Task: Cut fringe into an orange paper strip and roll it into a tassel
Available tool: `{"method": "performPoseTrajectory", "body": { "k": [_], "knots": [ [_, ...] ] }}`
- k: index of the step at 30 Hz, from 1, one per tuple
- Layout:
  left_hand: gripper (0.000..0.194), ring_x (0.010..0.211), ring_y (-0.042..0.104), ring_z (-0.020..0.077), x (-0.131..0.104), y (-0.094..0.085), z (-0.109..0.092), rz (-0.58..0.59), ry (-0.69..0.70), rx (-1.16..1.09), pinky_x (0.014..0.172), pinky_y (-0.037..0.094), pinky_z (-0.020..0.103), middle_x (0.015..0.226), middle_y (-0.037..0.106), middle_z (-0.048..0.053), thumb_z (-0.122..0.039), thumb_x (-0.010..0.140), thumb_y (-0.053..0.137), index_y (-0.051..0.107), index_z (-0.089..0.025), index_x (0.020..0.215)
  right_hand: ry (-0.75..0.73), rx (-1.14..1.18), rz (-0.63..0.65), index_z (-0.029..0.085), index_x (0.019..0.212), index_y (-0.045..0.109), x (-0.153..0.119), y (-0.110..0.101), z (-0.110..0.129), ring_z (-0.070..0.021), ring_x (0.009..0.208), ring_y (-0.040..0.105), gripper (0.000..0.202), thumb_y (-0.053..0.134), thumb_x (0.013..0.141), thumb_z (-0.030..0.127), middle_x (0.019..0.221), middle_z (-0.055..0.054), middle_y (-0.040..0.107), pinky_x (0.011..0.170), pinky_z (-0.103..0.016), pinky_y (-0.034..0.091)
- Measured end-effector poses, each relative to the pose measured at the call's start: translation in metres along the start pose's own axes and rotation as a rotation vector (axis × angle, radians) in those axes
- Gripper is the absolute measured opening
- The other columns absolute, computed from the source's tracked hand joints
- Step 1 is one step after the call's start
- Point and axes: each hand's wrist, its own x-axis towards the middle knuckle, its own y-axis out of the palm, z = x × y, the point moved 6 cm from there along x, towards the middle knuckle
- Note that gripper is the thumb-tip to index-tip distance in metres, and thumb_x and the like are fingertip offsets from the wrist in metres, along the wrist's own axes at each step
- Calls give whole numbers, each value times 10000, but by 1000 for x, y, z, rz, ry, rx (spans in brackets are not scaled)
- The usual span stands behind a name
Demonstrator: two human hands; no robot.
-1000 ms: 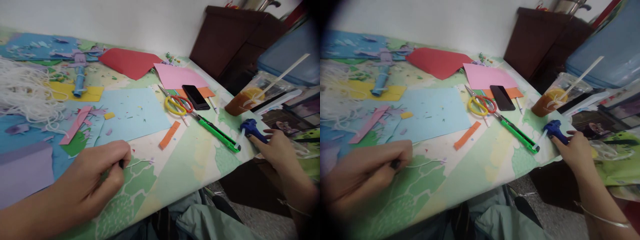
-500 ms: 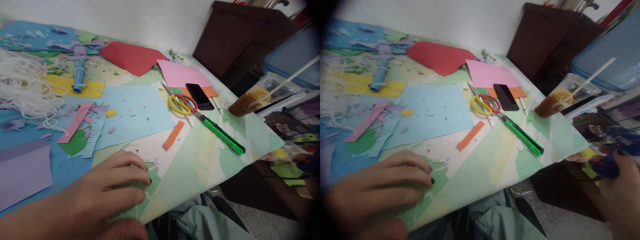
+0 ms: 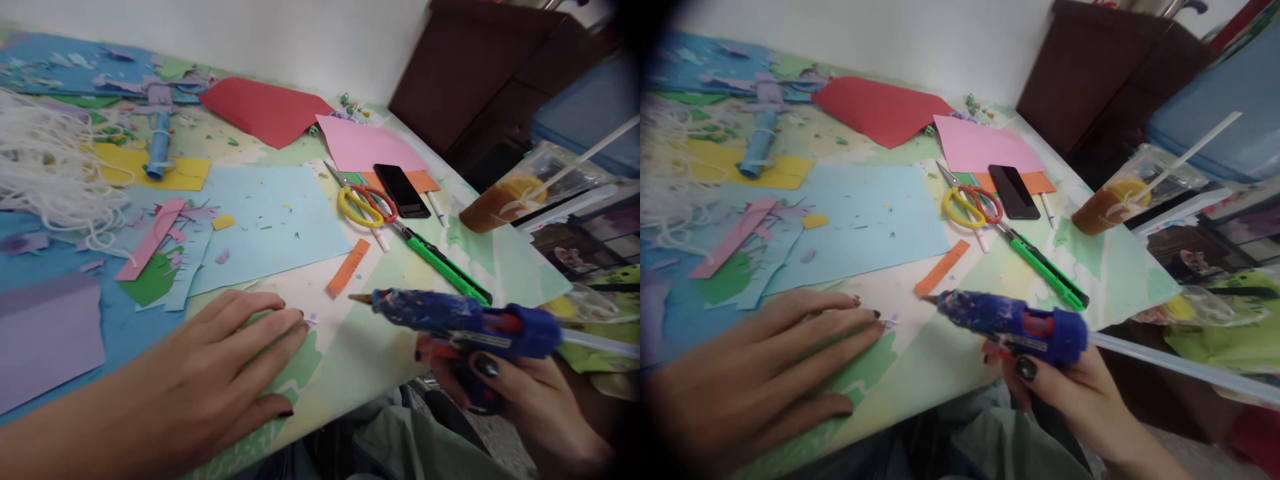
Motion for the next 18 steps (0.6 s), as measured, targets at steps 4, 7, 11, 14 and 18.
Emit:
{"method": "performPoseTrajectory", "body": {
  "k": [4,7,11,14,18],
  "knots": [
    [426,1149,501,282,-3,3,1,35,-15,2,1010,284,443,1220,634,37,-333,833,551,533,-201,1237,42,436,361,176,976,655,96,71,125,-112,408,503,308,516,891,437,608,-20,591,433,-249,432],
    [419,1154,494,273,-4,5,2,65,-17,5,1018,255,434,1225,633,22,-321,833,541,530,-219,1240,97,449,392,173,973,652,105,81,146,-113,425,487,297,537,882,431,520,15,528,435,-232,423],
    [428,1138,474,283,-2,4,2,47,-2,9,990,249,447,1210,636,42,-309,830,542,530,-178,1237,140,423,427,161,939,634,93,79,134,-103,442,456,306,534,885,445,538,19,503,453,-233,406],
    [424,1131,474,273,-1,6,1,77,18,29,979,261,431,1207,634,33,-302,826,548,533,-182,1232,125,366,458,158,891,631,94,80,134,-105,466,457,294,511,904,427,554,7,502,442,-221,386],
    [377,1114,487,265,0,4,3,45,4,34,983,272,430,1184,643,21,-283,828,534,560,-202,1195,85,317,464,158,871,634,99,80,138,-108,466,464,261,509,914,383,539,-1,504,411,-206,379]
  ]
}}
